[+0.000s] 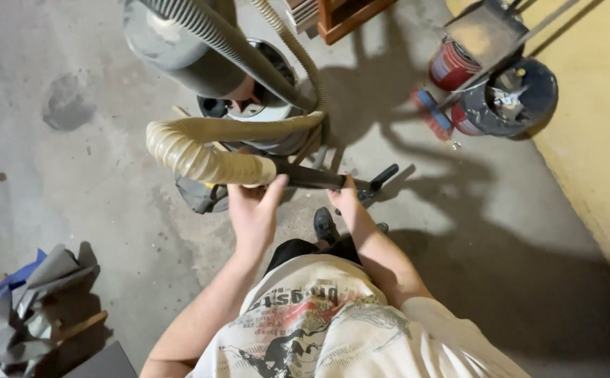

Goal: Cleaning a workshop floor using a shop vacuum, broom, dustpan, and scraper.

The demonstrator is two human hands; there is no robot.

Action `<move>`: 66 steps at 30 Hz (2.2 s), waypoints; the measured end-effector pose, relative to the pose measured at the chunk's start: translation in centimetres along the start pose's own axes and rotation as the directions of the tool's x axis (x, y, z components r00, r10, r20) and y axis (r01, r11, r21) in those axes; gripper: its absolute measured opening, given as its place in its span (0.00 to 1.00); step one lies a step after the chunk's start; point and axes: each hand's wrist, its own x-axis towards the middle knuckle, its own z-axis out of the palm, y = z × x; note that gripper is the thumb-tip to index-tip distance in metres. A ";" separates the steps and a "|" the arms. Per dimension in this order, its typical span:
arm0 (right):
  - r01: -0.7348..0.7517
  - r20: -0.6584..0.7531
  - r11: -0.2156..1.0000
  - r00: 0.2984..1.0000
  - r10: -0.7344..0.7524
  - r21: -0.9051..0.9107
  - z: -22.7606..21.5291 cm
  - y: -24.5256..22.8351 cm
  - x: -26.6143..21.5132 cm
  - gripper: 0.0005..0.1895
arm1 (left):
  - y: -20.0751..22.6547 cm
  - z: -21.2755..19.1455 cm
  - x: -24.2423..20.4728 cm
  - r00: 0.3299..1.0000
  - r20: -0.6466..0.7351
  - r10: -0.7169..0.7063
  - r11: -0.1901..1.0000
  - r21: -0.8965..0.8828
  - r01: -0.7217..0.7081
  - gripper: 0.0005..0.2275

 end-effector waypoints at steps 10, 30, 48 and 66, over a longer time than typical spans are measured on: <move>0.205 0.226 0.463 0.974 -0.010 -0.863 0.7 -2.3 -3.1 0.31 | -6.9 -2.1 9.6 0.993 0.109 -0.049 0.895 0.446 -0.005 0.23; -0.003 0.277 -0.997 0.960 -0.026 -0.082 -27.2 -25.3 -8.6 0.28 | -38.8 -21.4 19.5 0.833 0.240 -0.498 0.639 0.751 0.166 0.37; -0.380 -0.239 -0.186 0.822 -0.517 -0.906 -21.9 -18.0 -19.8 0.25 | -58.2 -22.6 21.9 0.939 0.333 -0.084 0.198 0.929 -0.311 0.19; 0.531 0.533 -0.781 0.787 0.311 -0.329 -7.9 -2.3 -8.5 0.29 | -26.2 -20.4 -11.4 0.884 0.061 -0.463 0.626 0.728 0.278 0.09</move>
